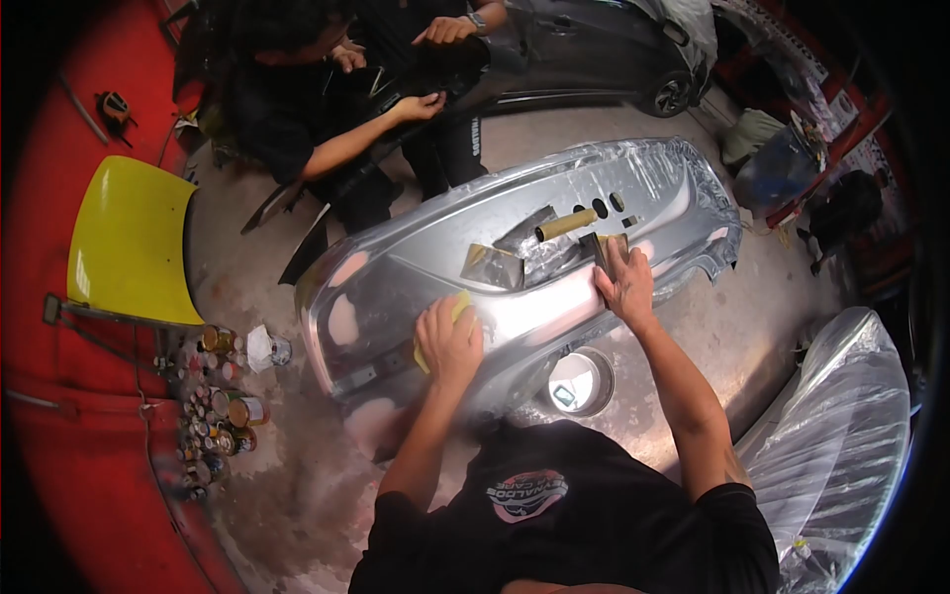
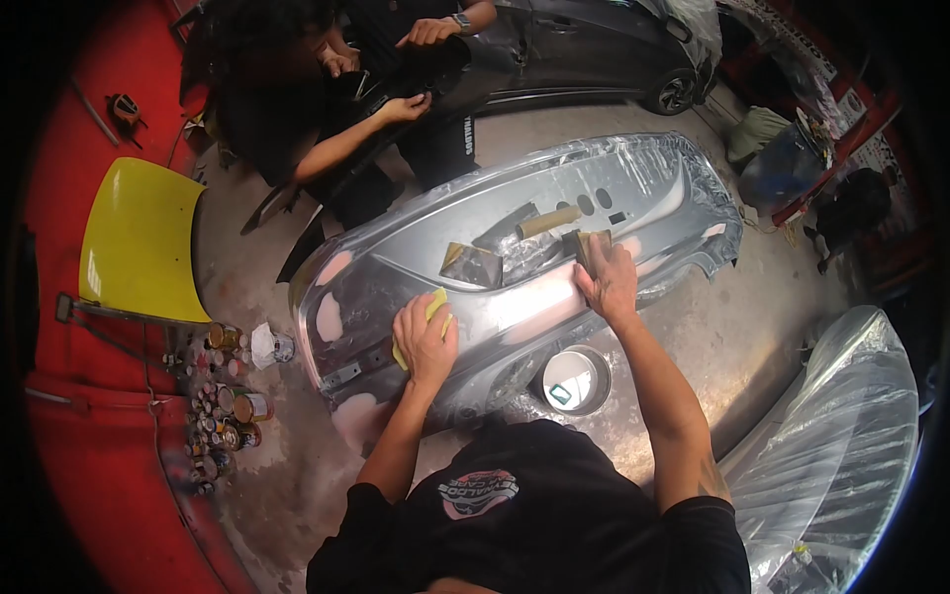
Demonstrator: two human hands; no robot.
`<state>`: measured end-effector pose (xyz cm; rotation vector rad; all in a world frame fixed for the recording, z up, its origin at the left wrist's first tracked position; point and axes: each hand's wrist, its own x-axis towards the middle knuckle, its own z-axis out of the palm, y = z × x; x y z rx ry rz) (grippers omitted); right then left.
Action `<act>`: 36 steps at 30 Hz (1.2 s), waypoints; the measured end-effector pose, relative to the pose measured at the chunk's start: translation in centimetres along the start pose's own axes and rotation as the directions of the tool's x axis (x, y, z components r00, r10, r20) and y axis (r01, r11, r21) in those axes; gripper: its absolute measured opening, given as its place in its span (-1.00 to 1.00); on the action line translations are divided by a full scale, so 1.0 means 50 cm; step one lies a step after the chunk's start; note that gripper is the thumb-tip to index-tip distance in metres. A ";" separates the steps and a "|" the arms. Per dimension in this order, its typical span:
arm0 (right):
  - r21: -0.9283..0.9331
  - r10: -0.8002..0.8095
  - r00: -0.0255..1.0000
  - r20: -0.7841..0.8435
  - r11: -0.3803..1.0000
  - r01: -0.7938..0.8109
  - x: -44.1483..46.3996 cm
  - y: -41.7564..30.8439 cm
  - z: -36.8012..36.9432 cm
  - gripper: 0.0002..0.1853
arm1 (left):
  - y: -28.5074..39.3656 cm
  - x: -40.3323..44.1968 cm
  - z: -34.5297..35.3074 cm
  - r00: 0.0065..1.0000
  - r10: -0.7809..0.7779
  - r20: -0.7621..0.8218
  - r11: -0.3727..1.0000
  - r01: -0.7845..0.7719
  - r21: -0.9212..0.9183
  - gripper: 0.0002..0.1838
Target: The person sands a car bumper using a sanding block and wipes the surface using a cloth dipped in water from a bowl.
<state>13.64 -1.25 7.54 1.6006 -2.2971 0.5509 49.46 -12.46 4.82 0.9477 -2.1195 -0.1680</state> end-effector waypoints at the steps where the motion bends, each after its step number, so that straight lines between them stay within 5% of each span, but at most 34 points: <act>1: -0.003 -0.003 1.000 -0.003 1.000 0.003 0.000 0.000 0.000 -0.21 | 0.000 0.000 0.000 1.000 0.003 -0.003 1.000 -0.003 -0.002 -0.64; 36: -0.016 -0.014 0.999 -0.032 1.000 0.013 0.000 0.000 0.006 -0.25 | 0.002 0.002 -0.003 1.000 -0.014 -0.009 1.000 0.014 -0.008 -0.65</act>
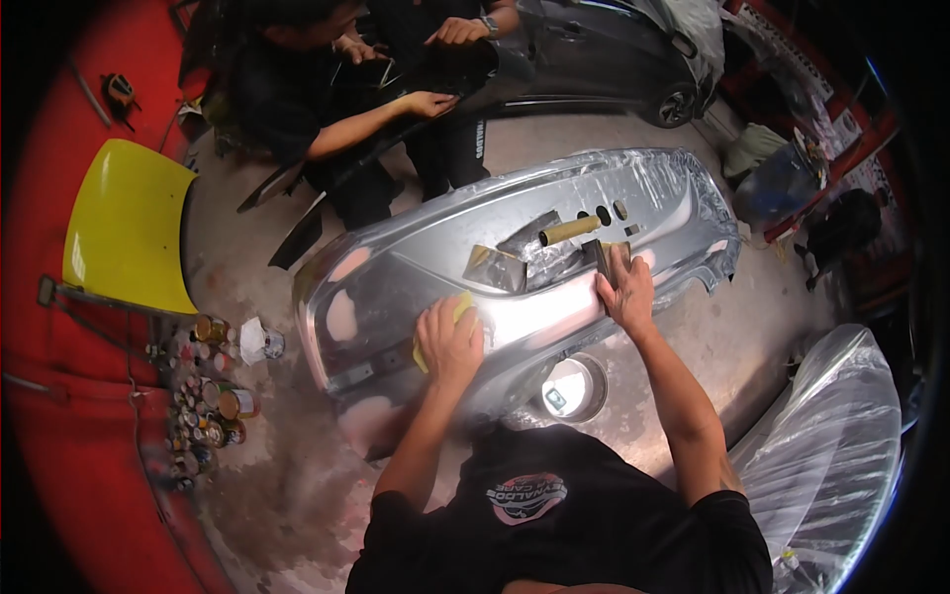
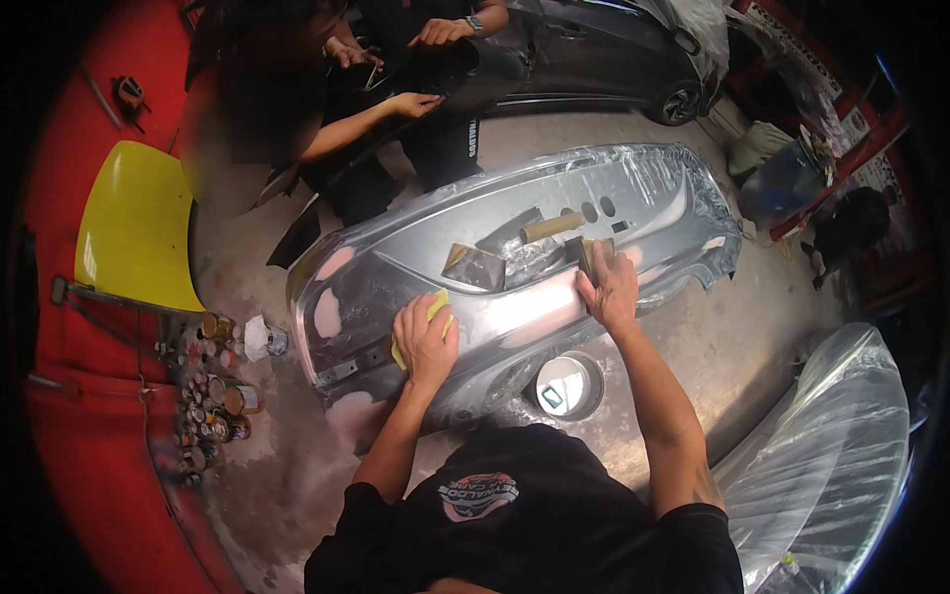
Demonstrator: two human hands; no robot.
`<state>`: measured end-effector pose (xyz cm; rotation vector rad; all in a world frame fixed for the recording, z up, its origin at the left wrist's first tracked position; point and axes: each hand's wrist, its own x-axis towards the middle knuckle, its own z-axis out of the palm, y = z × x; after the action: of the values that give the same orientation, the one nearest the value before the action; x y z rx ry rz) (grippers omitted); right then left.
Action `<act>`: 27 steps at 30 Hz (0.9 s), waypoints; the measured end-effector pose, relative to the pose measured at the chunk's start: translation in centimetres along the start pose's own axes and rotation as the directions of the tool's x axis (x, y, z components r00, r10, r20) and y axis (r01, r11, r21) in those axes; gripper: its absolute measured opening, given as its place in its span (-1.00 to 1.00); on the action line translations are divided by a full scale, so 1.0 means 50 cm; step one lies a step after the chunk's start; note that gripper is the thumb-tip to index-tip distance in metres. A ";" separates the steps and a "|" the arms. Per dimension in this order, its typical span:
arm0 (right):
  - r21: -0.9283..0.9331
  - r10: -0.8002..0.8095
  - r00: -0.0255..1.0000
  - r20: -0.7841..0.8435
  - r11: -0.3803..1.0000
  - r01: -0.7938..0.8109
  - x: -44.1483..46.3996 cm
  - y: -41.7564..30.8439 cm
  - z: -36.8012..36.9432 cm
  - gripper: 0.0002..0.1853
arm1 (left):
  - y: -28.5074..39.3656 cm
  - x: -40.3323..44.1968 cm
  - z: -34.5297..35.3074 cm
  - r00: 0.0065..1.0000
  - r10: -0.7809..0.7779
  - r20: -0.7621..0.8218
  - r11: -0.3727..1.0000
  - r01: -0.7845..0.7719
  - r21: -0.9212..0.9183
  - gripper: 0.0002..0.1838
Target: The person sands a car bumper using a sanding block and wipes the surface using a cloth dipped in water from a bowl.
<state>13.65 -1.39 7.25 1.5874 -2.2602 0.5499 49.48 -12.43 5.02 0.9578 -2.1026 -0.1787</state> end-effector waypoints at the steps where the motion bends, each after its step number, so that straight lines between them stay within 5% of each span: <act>1: 0.002 -0.001 1.000 -0.003 1.000 0.001 0.000 0.000 0.000 -0.24 | 0.000 0.000 -0.001 1.000 0.002 -0.001 1.000 -0.002 0.002 -0.65; 23: 0.002 0.014 1.000 0.010 1.000 -0.014 0.000 -0.005 -0.005 -0.24 | -0.005 0.001 -0.005 1.000 0.015 -0.005 1.000 -0.015 -0.019 -0.65; 27: -0.001 0.015 1.000 0.009 1.000 -0.015 -0.001 -0.003 -0.003 -0.23 | -0.012 0.014 -0.039 0.995 0.032 0.095 0.995 -0.023 -0.096 -0.65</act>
<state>13.81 -1.31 7.34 1.5767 -2.2799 0.5467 50.94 -13.00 6.49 0.8788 -2.1733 -0.3130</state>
